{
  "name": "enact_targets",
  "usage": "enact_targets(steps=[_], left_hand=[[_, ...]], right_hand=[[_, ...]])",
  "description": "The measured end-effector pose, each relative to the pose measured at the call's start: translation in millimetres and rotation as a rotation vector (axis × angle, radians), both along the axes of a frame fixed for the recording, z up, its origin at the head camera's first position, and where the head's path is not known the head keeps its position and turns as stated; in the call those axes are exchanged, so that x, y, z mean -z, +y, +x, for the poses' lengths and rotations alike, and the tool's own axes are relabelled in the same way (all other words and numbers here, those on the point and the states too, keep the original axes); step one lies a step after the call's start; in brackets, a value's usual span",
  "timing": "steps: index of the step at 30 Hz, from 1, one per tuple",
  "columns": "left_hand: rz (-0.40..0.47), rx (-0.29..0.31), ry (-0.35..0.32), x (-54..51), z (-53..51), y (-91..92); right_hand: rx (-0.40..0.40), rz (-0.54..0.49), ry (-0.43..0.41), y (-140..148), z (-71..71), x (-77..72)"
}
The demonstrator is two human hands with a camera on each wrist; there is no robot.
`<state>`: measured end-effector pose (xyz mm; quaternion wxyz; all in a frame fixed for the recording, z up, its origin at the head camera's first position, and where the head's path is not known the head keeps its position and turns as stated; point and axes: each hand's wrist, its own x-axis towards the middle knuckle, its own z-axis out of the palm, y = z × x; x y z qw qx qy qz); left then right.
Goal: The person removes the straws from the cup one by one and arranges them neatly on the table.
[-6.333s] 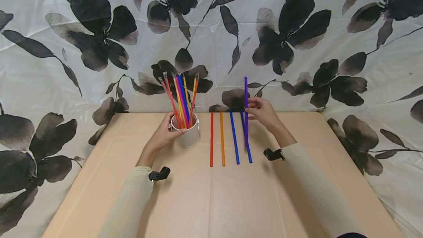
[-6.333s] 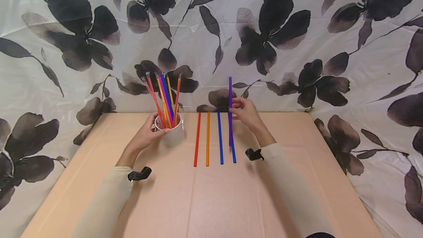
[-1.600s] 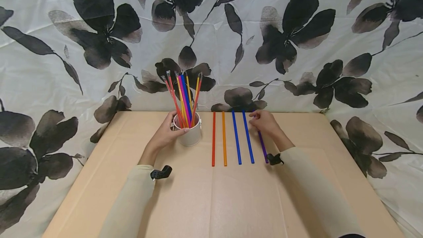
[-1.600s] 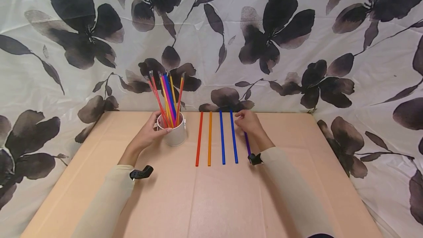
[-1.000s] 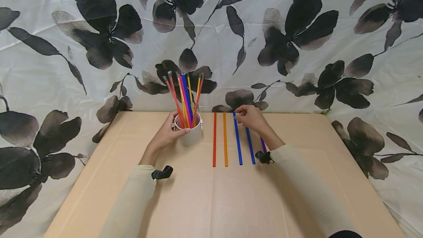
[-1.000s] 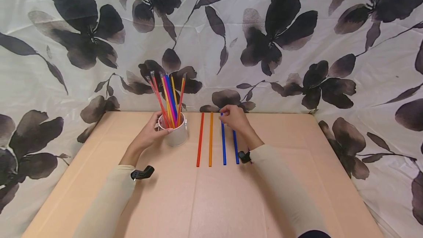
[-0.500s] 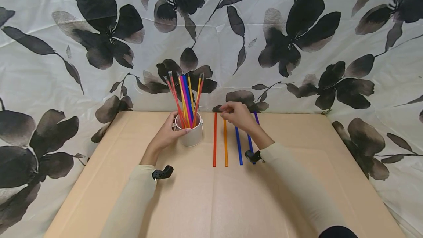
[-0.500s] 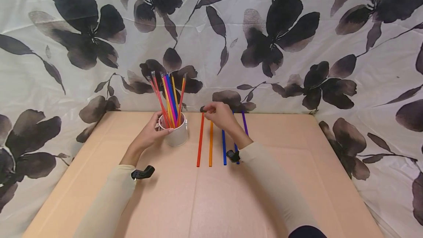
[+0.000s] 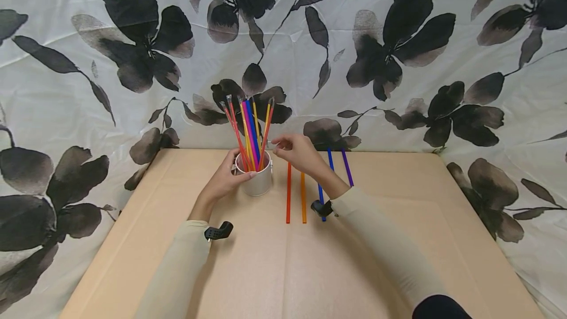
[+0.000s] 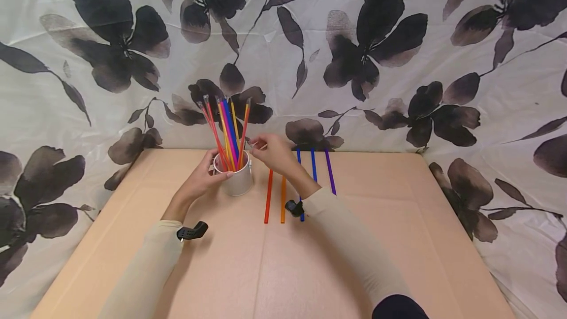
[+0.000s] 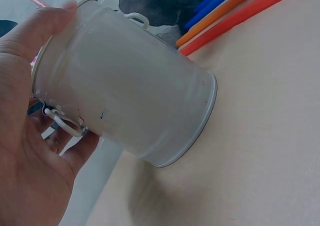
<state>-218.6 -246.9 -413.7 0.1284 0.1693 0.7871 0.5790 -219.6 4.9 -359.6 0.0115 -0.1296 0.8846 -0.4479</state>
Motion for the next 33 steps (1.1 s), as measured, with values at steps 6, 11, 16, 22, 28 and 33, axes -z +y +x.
enact_targets(steps=[6, 11, 16, 22, 28, 33], left_hand=[[0.006, 0.011, 0.001, 0.7, 0.4, -2.0], [0.015, 0.019, 0.000, 2.4, 0.1, -2.4], [0.026, 0.026, -0.001, 4.3, -0.1, -3.7], [0.036, 0.036, -0.005, 5.6, 0.0, -5.8], [0.032, 0.033, -0.009, 4.3, 0.4, -6.9], [0.022, 0.027, -0.017, 2.2, 0.9, -6.4]], right_hand=[[-0.059, -0.062, 0.003, -20.7, -1.7, -4.1], [-0.087, -0.099, -0.004, -31.8, -5.9, -3.0], [-0.093, -0.146, -0.010, -37.2, -9.6, -0.3], [-0.073, -0.191, -0.037, -42.4, -13.3, 1.9], [-0.037, -0.202, -0.033, -47.5, -16.8, 3.0], [-0.028, -0.181, -0.004, -50.3, -21.4, 5.0]])
